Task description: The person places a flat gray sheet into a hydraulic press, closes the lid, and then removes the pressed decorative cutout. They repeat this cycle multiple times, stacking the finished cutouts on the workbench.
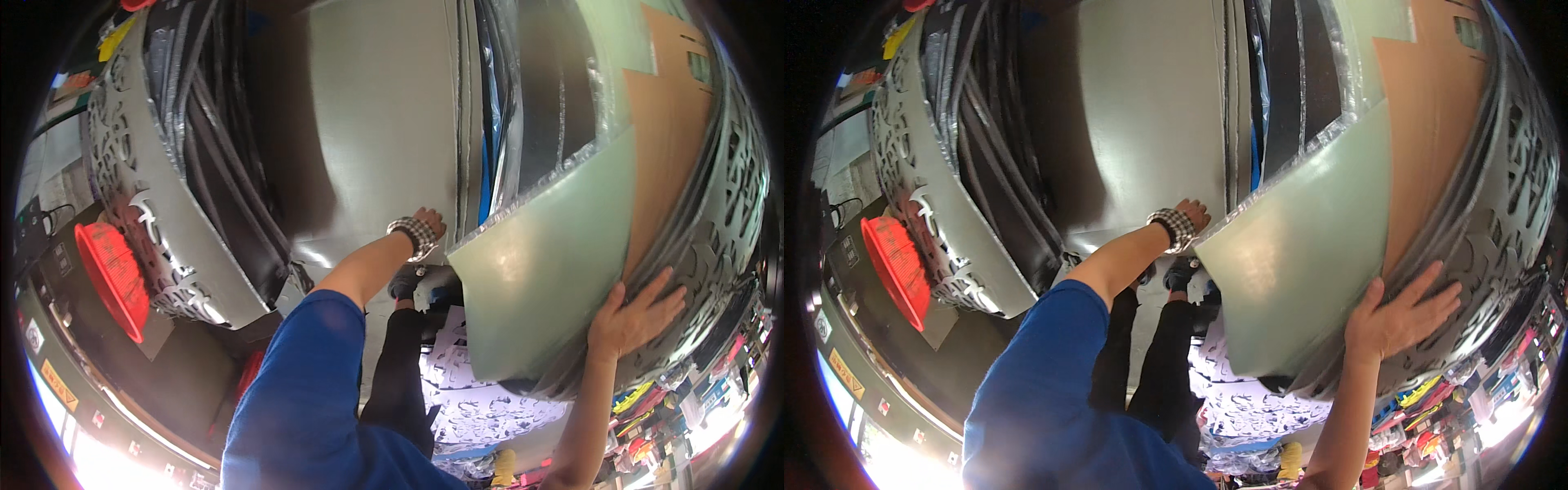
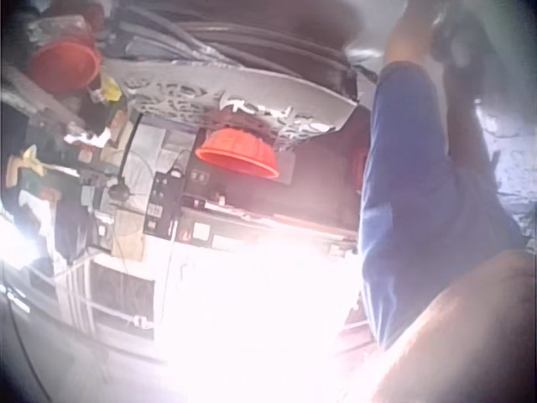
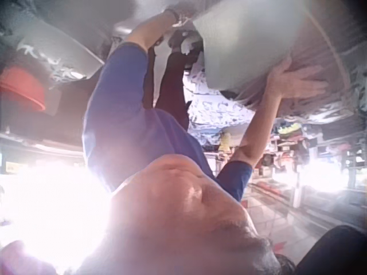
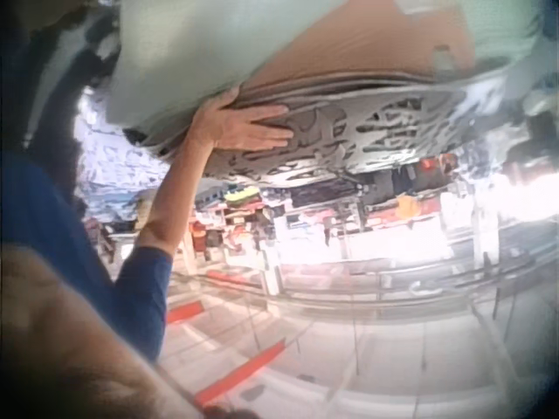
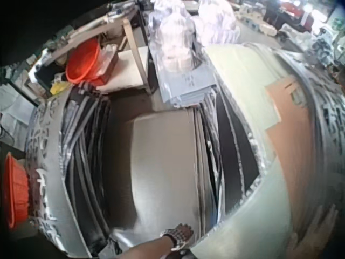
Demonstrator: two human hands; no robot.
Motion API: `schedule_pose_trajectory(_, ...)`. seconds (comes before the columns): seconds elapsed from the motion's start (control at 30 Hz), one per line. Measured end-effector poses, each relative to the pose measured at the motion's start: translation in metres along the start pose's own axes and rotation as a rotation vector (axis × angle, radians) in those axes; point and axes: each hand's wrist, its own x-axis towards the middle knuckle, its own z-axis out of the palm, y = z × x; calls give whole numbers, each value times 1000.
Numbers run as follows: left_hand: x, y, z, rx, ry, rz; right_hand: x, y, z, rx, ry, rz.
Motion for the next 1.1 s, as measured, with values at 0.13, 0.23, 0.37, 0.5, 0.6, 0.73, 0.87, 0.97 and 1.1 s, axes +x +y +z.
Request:
schedule_pose_trajectory(0.13, 74, -10, 14, 130, 58, -8, -1, 5, 1, 13, -5, -31)
schedule_pose_trajectory(0.23, 101, -14, 31, 269, 82, -9, 0, 4, -1, 26, -24, -26)
schedule_pose_trajectory(0.37, 108, -23, 42, 427, 27, 49, 1, -1, -6, 46, -30, -23)
schedule_pose_trajectory(0.5, 113, -28, 21, 936, -21, 224, 3, -4, -7, 36, -24, -26)
schedule_pose_trajectory(0.6, 128, -11, -3, 668, -455, 164, 2, -3, -7, 21, -36, -21)
schedule_pose_trajectory(0.73, 98, -15, 9, 492, -469, 69, -1, -3, -7, -12, -49, 4)
schedule_pose_trajectory(0.87, -21, -62, 27, 326, 440, 186, -1, -6, -8, -15, -48, 20)
schedule_pose_trajectory(0.97, -114, -80, -23, 452, 247, 26, 0, -9, -10, 19, -32, 40)
schedule_pose_trajectory(1.1, -226, -69, -102, 468, 490, -39, 1, -12, -11, 49, 1, 72)
